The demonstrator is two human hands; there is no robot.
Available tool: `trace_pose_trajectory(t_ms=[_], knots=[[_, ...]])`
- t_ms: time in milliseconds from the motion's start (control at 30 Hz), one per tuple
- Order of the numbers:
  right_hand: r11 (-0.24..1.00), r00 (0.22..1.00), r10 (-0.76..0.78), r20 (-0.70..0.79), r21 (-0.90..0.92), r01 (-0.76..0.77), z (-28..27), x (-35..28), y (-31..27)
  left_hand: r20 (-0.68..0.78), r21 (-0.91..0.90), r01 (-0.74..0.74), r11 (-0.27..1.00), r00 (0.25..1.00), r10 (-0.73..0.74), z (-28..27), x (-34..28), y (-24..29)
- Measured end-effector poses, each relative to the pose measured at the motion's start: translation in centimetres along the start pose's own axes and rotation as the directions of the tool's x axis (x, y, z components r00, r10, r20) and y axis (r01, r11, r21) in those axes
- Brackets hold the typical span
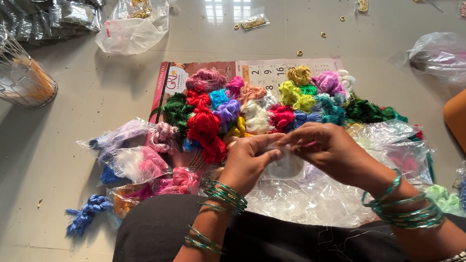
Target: The recorder is sorting and putting small colorful fabric tufts into small transparent plastic bags.
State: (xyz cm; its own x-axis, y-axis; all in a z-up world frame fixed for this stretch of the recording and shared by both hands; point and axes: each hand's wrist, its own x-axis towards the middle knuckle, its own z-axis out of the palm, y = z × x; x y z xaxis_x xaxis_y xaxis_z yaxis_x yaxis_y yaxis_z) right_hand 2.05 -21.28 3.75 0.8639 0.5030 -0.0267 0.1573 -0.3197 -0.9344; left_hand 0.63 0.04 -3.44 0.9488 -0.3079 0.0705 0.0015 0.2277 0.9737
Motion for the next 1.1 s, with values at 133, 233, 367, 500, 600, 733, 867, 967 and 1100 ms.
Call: trace_pose_trajectory(t_ms=[133, 233, 367, 500, 600, 733, 867, 967, 1100], knots=[[0.999, 0.995, 0.022, -0.101, 0.052, -0.017, 0.7, 0.5, -1.2, -0.021, 0.244, 0.026, 0.970, 1.000, -0.021, -1.6, -0.4, 2.4], [0.999, 0.986, 0.053, -0.161, 0.017, -0.050, -0.3, 0.6, -2.2, -0.208, 0.383, 0.100, 0.919, 0.978, -0.019, -6.4, -0.7, 3.4], [0.993, 0.968, 0.088, -0.235, -0.054, -0.104, -2.6, 0.4, -2.0, -0.554, 0.458, 0.256, 0.851, 0.831, 0.048, -15.6, -1.7, 0.8], [0.975, 0.962, 0.107, -0.249, -0.162, -0.151, -3.6, -0.1, -2.0, -0.773, 0.288, 0.381, 0.879, 0.634, -0.021, -23.5, -2.1, -4.9], [0.983, 0.967, 0.124, -0.223, -0.105, -0.151, -3.6, -0.1, -1.6, -0.869, 0.288, 0.548, 0.785, 0.494, -0.027, -24.7, -2.7, -6.5], [0.984, 0.964, 0.129, -0.231, -0.088, -0.152, -4.3, -0.3, -0.6, -0.905, 0.390, 0.719, 0.575, 0.413, 0.097, -24.3, -2.2, -6.5], [0.942, 0.944, 0.160, -0.288, -0.241, -0.233, -6.0, -0.7, 1.0, -0.820, 0.570, 0.663, 0.485, 0.489, 0.296, -21.8, -2.5, -4.5], [0.900, 0.969, 0.214, -0.124, -0.360, -0.245, -8.3, -0.5, 5.2, -0.742, 0.661, 0.540, 0.521, 0.571, 0.350, -18.3, -2.5, -1.0], [0.646, 0.719, 0.691, 0.073, -0.509, -0.569, -5.2, -1.4, -1.5, -0.570, 0.657, 0.228, 0.719, 0.774, 0.276, -11.1, -0.9, 1.4]])
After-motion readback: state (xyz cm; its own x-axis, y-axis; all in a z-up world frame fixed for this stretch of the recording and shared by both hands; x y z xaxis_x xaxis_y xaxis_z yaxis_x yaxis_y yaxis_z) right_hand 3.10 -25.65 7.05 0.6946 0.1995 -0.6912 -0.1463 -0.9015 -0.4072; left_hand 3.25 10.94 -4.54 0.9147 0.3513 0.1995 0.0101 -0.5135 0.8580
